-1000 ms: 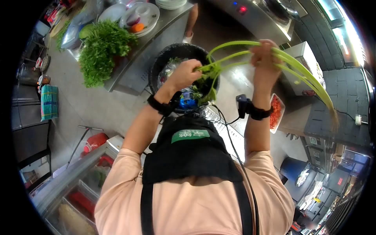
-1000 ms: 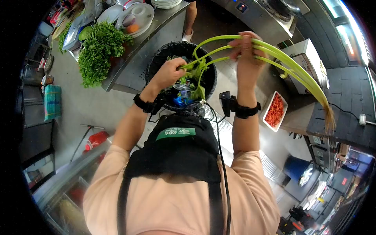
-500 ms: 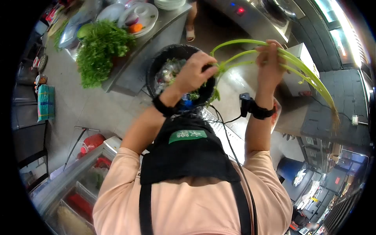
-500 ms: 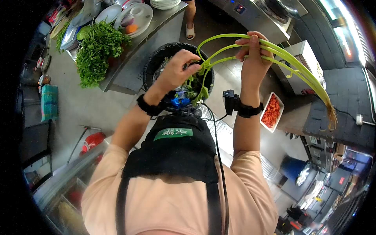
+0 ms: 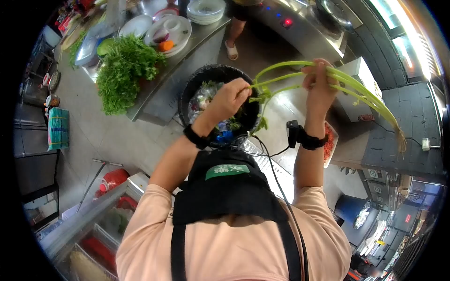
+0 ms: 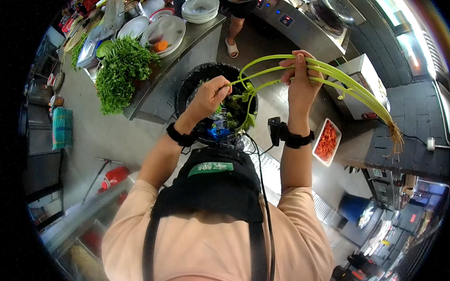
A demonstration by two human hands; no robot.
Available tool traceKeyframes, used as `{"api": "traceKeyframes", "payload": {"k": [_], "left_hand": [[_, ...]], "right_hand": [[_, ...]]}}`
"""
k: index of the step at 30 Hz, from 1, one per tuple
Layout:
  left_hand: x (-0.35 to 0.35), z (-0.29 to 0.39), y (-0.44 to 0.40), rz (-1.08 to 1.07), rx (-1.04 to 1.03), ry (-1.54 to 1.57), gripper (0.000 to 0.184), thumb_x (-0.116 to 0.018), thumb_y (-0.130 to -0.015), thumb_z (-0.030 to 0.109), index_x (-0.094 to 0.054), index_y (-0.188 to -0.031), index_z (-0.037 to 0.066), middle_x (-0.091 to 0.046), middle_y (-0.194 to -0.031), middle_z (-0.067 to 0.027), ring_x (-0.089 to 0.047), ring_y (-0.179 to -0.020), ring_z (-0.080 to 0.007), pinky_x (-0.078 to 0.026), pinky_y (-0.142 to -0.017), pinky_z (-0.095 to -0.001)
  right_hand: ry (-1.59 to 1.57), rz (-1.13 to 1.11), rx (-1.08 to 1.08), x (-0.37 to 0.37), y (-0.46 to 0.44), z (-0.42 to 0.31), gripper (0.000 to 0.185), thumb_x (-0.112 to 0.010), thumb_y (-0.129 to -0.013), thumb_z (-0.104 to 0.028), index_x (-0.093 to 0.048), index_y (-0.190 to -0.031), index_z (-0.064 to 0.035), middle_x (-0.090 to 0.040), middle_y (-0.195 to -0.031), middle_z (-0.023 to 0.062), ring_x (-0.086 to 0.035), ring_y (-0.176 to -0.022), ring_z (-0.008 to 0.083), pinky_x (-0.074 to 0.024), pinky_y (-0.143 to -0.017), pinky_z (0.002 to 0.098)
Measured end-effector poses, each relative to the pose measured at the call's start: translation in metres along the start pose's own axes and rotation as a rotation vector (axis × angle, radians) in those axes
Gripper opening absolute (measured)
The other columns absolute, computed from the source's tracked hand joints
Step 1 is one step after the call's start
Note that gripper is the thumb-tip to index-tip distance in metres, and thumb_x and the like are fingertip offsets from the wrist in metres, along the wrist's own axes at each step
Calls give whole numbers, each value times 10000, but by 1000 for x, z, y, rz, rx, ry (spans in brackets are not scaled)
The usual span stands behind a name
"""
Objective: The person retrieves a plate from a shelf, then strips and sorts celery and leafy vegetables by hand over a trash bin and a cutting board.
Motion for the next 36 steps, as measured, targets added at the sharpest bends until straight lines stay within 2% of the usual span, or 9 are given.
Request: {"api": "traceKeyframes", "payload": {"k": [7, 13, 15, 16, 22, 25, 27, 28, 36], "left_hand": [[-1, -20, 12, 89, 39, -112, 151, -486, -933, 98, -532, -839, -10, -503, -720, -73, -506, -634, -163, -421, -602, -304], [7, -21, 13, 20, 164, -35, 191, -459, -947, 122, -508, -817, -10, -485, -691, -77, -498, -612, -169, -406, -588, -328], [11, -10, 11, -76, 256, -27, 177, -492, -923, 137, -529, -823, -4, -548, -729, -170, -550, -708, -354, -428, -651, -384], [12, -11, 12, -78, 256, -27, 177, -492, -923, 137, -529, -823, -4, -548, -729, -170, -550, -708, -354, -428, -651, -384], [12, -17, 18, -70, 170, 47, 222, -472, -943, 159, -488, -790, -1, -498, -691, -157, -517, -660, -329, -407, -628, -384], [-5, -45, 21, 74, 120, 228, 260, -430, -955, 158, -470, -749, 5, -482, -672, -127, -501, -621, -261, -397, -600, -346], [-18, -60, 22, 219, 275, 529, 289, -396, -949, 164, -474, -712, 17, -480, -650, -91, -477, -588, -192, -389, -572, -299], [-24, -53, 22, 252, 470, 679, 294, -349, -970, 209, -359, -704, 85, -391, -668, -46, -351, -583, -151, -339, -579, -318], [-19, -46, 16, 361, 863, 1089, 262, -363, -945, 211, -342, -699, 121, -377, -639, -33, -277, -521, -134, -272, -510, -313]], "right_hand": [[16, 78, 28, 4, 0, -1, 215, -541, -977, -208, -630, -1007, -15, -668, -726, 95, -524, -475, 87, -348, -430, 196], [-5, 66, 19, -1, 1, 0, 227, -544, -977, -224, -626, -1003, -14, -668, -724, 91, -528, -476, 86, -347, -426, 196], [14, 71, 30, 1, -1, 0, 227, -545, -977, -225, -625, -1002, -14, -668, -723, 90, -529, -476, 85, -347, -426, 195], [33, 78, 36, 2, -1, 0, 227, -545, -977, -226, -624, -1002, -15, -668, -722, 88, -530, -476, 85, -347, -427, 195], [32, 96, 45, 6, -2, -3, 225, -541, -979, -219, -611, -1012, -8, -666, -719, 92, -526, -478, 82, -352, -429, 199], [-11, 82, -8, -4, 6, -8, 225, -545, -976, -215, -605, -1015, -2, -663, -718, 95, -525, -480, 84, -364, -434, 207], [-31, 73, -4, -13, 12, -5, 225, -548, -975, -213, -603, -1015, 2, -660, -719, 94, -526, -483, 86, -371, -438, 206], [-50, 63, -2, -16, 15, -3, 226, -550, -974, -211, -602, -1014, 5, -657, -720, 93, -527, -487, 88, -378, -442, 206], [-65, 85, -3, -20, 23, 7, 189, -526, -980, -160, -601, -1017, 10, -647, -718, 81, -528, -497, 86, -389, -450, 197]]}}
Point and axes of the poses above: each hand's wrist, its own y-axis away from the middle knuckle, its own x-axis out of the back of the hand, z = x × y, the point moved 2 cm from there along -y, towards the middle knuckle
